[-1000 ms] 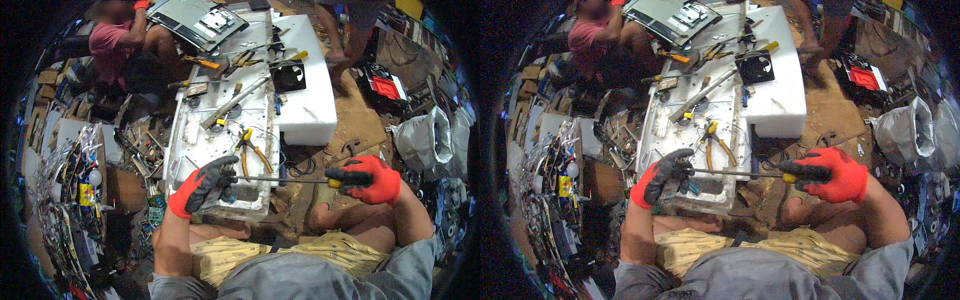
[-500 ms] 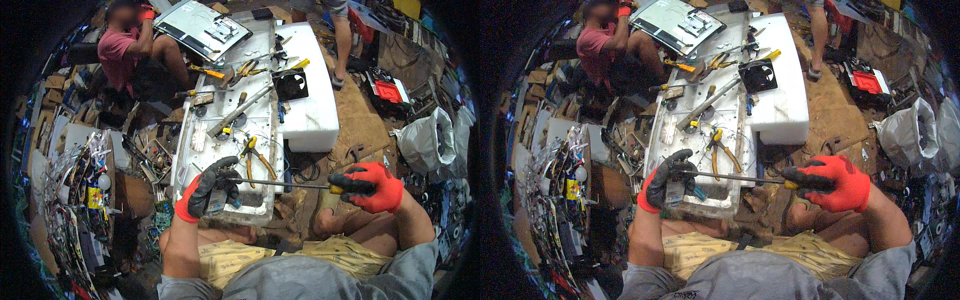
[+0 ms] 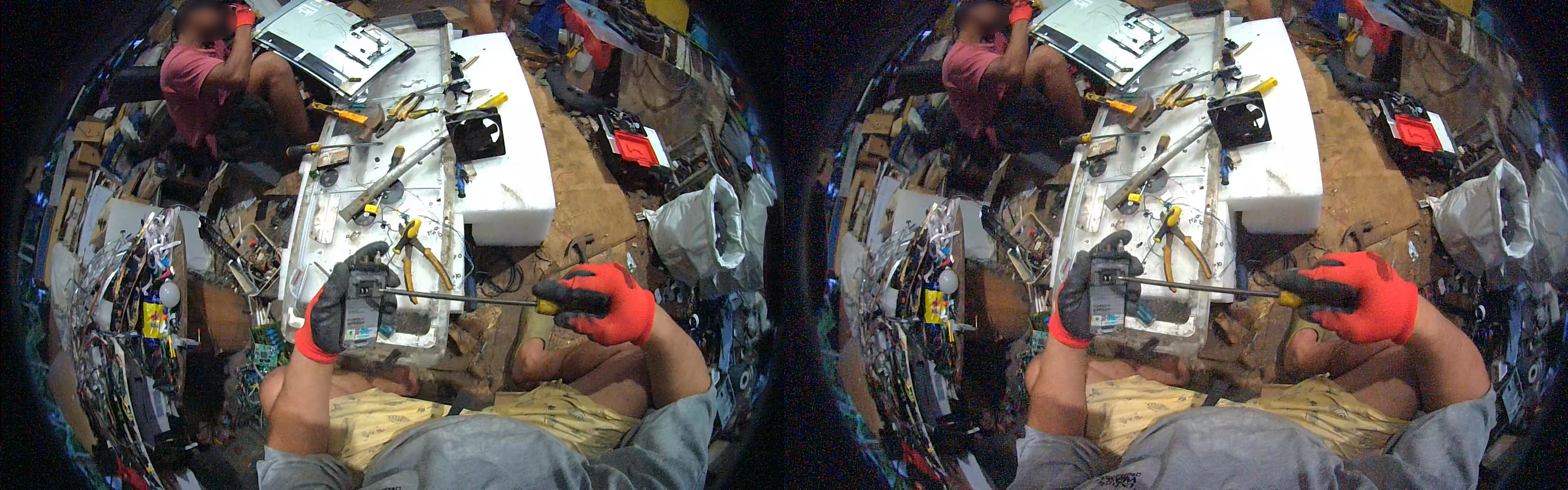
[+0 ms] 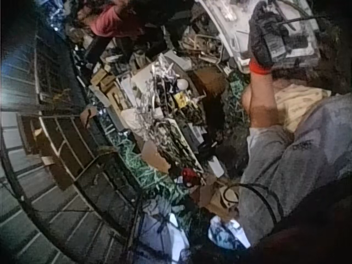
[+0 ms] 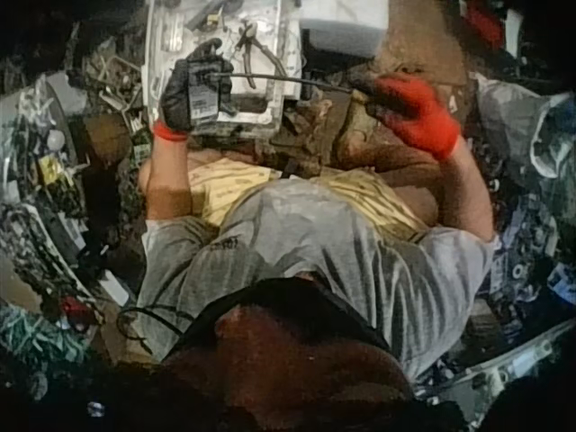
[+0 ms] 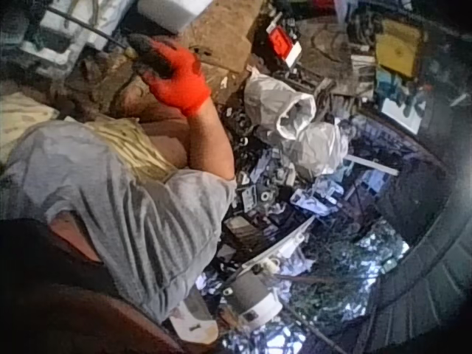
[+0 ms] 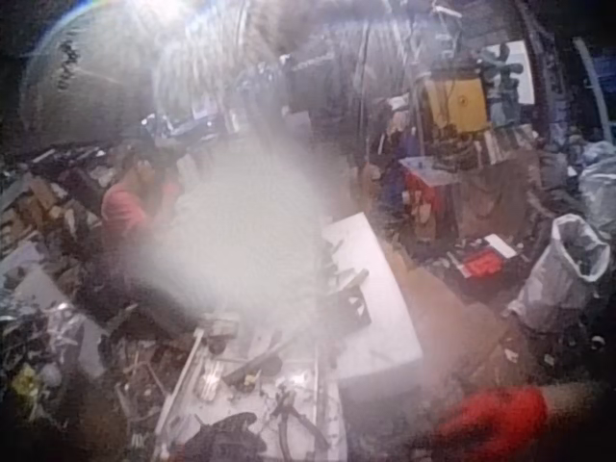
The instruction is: The person uses a screwdriver to pry open a black electronic component, then uses a hammer to strike it while holding it against a white block. They continue to pry and adjust the component with the screwdriver.
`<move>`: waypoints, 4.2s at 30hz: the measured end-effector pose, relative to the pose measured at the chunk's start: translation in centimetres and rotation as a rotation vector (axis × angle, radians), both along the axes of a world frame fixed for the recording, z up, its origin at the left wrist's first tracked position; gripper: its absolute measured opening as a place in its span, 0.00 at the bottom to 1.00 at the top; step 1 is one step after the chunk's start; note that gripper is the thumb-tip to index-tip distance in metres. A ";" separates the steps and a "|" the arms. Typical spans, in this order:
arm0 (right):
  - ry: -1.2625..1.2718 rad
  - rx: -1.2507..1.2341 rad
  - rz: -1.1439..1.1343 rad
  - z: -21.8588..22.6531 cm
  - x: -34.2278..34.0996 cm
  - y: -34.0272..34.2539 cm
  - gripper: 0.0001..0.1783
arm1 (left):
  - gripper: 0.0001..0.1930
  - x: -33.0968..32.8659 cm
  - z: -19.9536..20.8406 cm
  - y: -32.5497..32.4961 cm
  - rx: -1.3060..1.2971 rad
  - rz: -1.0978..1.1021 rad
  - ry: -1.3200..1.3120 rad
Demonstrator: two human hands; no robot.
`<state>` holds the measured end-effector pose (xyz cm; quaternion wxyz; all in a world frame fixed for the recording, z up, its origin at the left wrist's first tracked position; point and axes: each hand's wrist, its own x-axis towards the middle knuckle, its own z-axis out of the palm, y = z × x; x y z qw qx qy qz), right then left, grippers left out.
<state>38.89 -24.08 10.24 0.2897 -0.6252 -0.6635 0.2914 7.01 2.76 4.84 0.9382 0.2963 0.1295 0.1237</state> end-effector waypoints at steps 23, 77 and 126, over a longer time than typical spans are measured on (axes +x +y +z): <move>0.189 -0.055 -0.200 -2.6 0.4 -0.8 0.30 | 0.32 -0.2 -0.8 1.3 -0.028 0.261 0.042; -0.414 0.143 -0.040 0.4 -6.4 -1.7 0.30 | 0.34 -0.3 0.1 -3.5 0.179 0.354 0.084; 0.174 -0.529 0.041 -1.5 4.8 2.5 0.27 | 0.40 0.0 0.7 -1.5 0.651 -0.512 0.511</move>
